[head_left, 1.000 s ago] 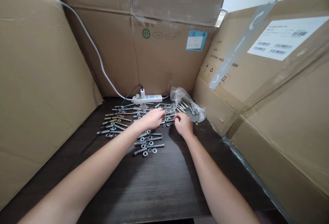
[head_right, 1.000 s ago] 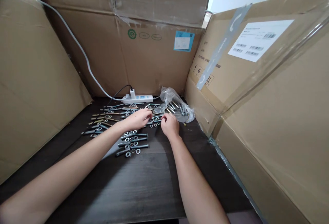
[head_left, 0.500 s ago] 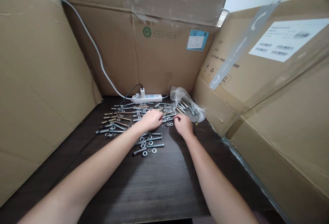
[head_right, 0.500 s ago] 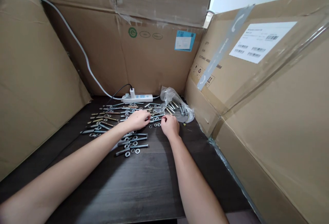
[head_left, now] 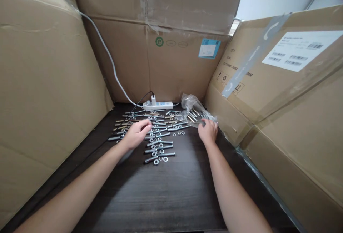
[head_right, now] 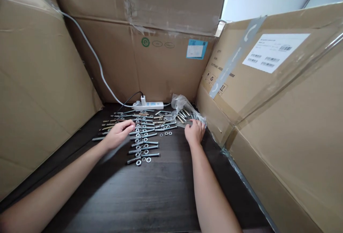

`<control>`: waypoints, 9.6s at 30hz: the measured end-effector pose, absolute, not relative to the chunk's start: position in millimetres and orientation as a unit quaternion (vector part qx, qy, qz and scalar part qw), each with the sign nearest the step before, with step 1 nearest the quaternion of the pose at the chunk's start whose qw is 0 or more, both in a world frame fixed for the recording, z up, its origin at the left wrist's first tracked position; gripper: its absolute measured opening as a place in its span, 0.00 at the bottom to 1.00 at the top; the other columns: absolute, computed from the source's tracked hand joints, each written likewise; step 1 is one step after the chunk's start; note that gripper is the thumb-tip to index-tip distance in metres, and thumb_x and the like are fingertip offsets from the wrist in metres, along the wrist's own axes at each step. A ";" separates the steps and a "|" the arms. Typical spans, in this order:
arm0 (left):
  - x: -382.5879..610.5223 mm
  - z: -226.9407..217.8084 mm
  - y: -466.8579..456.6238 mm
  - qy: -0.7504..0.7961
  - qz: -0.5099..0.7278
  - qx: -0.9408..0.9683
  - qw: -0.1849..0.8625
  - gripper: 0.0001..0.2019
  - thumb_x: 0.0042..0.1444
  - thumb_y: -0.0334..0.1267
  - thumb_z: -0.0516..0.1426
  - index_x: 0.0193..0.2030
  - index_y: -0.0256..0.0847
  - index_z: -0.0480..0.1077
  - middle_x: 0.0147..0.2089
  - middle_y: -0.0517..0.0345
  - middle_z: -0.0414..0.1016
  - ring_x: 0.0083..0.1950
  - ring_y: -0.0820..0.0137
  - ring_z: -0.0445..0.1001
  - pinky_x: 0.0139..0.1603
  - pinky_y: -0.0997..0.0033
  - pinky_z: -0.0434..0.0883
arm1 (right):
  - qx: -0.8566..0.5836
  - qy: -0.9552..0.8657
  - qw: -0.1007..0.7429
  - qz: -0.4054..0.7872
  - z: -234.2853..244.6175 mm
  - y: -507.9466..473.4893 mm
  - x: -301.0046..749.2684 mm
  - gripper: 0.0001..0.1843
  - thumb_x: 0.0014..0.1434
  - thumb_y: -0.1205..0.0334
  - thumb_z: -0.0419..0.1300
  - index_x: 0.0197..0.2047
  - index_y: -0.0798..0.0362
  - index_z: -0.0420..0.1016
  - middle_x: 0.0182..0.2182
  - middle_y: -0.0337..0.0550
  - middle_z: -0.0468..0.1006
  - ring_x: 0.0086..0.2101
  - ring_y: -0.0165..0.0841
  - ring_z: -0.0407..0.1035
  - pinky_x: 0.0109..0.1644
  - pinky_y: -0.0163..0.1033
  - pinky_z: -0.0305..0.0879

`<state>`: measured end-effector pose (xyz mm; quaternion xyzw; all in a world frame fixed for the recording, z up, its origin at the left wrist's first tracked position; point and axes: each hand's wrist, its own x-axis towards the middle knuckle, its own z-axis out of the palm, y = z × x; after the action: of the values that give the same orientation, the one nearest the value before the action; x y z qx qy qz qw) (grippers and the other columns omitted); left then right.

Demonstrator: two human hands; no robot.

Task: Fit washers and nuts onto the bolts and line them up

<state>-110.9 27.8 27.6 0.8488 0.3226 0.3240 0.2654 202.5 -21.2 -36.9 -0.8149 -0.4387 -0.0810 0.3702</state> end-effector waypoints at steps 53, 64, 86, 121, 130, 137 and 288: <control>-133.1 8.3 6.3 0.327 0.315 0.862 0.226 0.12 0.61 0.38 0.46 0.28 0.39 0.62 0.26 0.62 0.65 0.28 0.73 0.62 0.31 0.74 0.59 | -0.611 -0.621 0.478 -0.112 5.8 -41.3 129.8 0.11 0.56 0.63 0.53 0.43 0.54 0.67 0.36 0.47 0.68 0.34 0.35 0.66 0.40 0.39 0.67; -122.0 15.5 -16.3 0.297 0.253 0.878 0.277 0.06 0.59 0.40 0.50 0.38 0.41 0.64 0.33 0.60 0.69 0.30 0.72 0.65 0.31 0.73 0.61 | -0.466 -0.791 0.395 0.034 -1.1 -60.5 56.9 0.17 0.57 0.67 0.53 0.51 0.50 0.64 0.43 0.47 0.71 0.41 0.35 0.70 0.43 0.39 0.71; -120.2 8.4 -13.0 0.287 0.272 0.865 0.309 0.12 0.64 0.41 0.44 0.43 0.41 0.65 0.37 0.58 0.70 0.36 0.70 0.67 0.38 0.72 0.63 | -0.506 -0.806 0.304 0.046 -2.2 -61.6 59.1 0.12 0.64 0.60 0.50 0.49 0.52 0.66 0.41 0.44 0.77 0.35 0.34 0.73 0.36 0.36 0.68; -118.8 5.3 -12.4 0.316 0.305 0.850 0.291 0.11 0.65 0.40 0.43 0.40 0.40 0.63 0.33 0.61 0.67 0.33 0.72 0.65 0.36 0.73 0.62 | -0.522 -0.792 0.307 0.076 0.8 -62.3 61.4 0.09 0.63 0.59 0.51 0.46 0.52 0.64 0.37 0.44 0.77 0.31 0.33 0.72 0.34 0.35 0.66; -118.2 5.1 -15.7 0.289 0.297 0.856 0.310 0.09 0.61 0.34 0.48 0.47 0.41 0.63 0.35 0.60 0.67 0.32 0.74 0.64 0.34 0.75 0.63 | -0.520 -0.790 0.313 0.081 0.3 -61.7 62.7 0.10 0.61 0.61 0.53 0.46 0.51 0.65 0.34 0.41 0.77 0.31 0.32 0.72 0.35 0.34 0.67; -117.1 4.1 -15.8 0.296 0.293 0.852 0.316 0.10 0.62 0.36 0.48 0.49 0.43 0.62 0.33 0.63 0.67 0.31 0.74 0.64 0.34 0.75 0.62 | -0.522 -0.785 0.323 0.078 -1.9 -61.4 63.7 0.10 0.62 0.59 0.52 0.46 0.52 0.66 0.32 0.42 0.76 0.29 0.32 0.70 0.33 0.34 0.66; -107.5 6.0 -19.8 0.303 0.219 0.371 0.850 0.10 0.59 0.41 0.48 0.32 0.37 0.61 0.24 0.63 0.62 0.19 0.80 0.52 0.22 0.78 0.52 | -0.481 -0.789 0.368 0.100 -0.6 -62.3 65.8 0.14 0.59 0.56 0.58 0.48 0.46 0.76 0.41 0.38 0.80 0.38 0.32 0.76 0.41 0.34 0.69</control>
<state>-107.5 -19.8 6.0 0.3710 0.3032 0.2189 0.8500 65.8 -62.3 -0.6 -0.4812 -0.7895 0.1000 0.3676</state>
